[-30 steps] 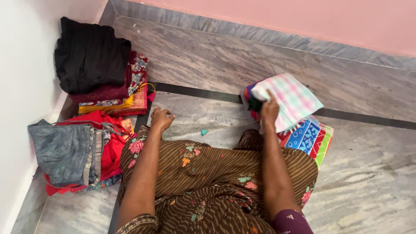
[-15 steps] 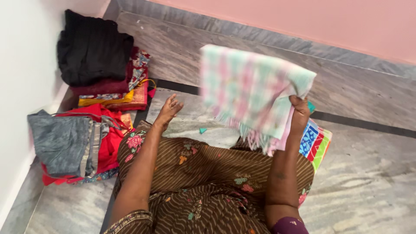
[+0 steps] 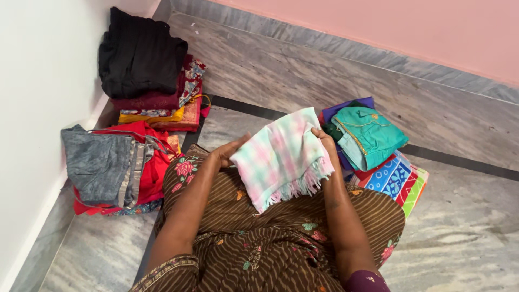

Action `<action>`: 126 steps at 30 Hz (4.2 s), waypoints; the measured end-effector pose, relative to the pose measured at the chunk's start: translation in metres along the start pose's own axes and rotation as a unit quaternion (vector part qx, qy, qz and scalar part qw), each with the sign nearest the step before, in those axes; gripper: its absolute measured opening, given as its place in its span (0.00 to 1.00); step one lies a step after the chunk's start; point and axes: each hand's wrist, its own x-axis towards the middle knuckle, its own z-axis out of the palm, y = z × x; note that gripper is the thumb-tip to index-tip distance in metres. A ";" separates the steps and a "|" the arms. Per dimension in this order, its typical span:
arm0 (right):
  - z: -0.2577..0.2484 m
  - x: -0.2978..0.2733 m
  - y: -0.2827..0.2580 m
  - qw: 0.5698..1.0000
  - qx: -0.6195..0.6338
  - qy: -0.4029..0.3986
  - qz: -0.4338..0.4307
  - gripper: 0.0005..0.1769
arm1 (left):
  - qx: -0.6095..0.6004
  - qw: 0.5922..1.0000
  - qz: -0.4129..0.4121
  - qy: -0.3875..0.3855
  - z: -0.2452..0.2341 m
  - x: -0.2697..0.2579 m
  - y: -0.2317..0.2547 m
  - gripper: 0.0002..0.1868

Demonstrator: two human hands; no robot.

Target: The person sits on the floor and folds various garments one by one, including shirts, pants, and patterned fabrics. They smooth each item, fold it neatly, and place it into a growing stack beside them.

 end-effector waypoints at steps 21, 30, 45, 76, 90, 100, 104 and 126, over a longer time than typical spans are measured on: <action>-0.029 0.004 0.016 0.902 -0.418 0.075 0.081 0.28 | 0.225 0.868 0.428 0.111 0.089 -0.208 0.127 0.51; -0.024 0.005 0.006 0.869 -0.488 0.006 0.081 0.26 | 0.189 0.794 0.439 0.375 -0.002 -0.424 0.103 0.51; -0.051 0.011 -0.084 0.906 -0.407 0.098 -0.065 0.16 | 0.560 0.562 0.025 0.608 -0.176 -0.283 -0.025 0.44; -0.099 -0.014 -0.106 0.472 -0.848 0.240 -0.011 0.52 | 0.662 0.711 -0.101 0.212 -0.097 0.047 -0.021 0.31; -0.074 -0.090 -0.189 0.684 -0.534 0.353 -0.351 0.37 | 0.675 0.702 -0.093 0.208 -0.097 0.034 -0.026 0.30; 0.097 -0.142 -0.185 0.749 -0.524 0.096 -0.394 0.39 | 0.646 0.715 0.093 0.250 -0.083 0.036 -0.028 0.31; 0.153 -0.142 -0.166 0.777 -0.507 -0.001 -0.374 0.38 | 0.599 0.748 0.161 0.237 -0.051 0.037 -0.025 0.41; 0.055 0.029 -0.040 0.738 -0.632 0.085 -0.221 0.35 | 0.000 0.962 0.132 0.238 -0.053 0.038 -0.015 0.16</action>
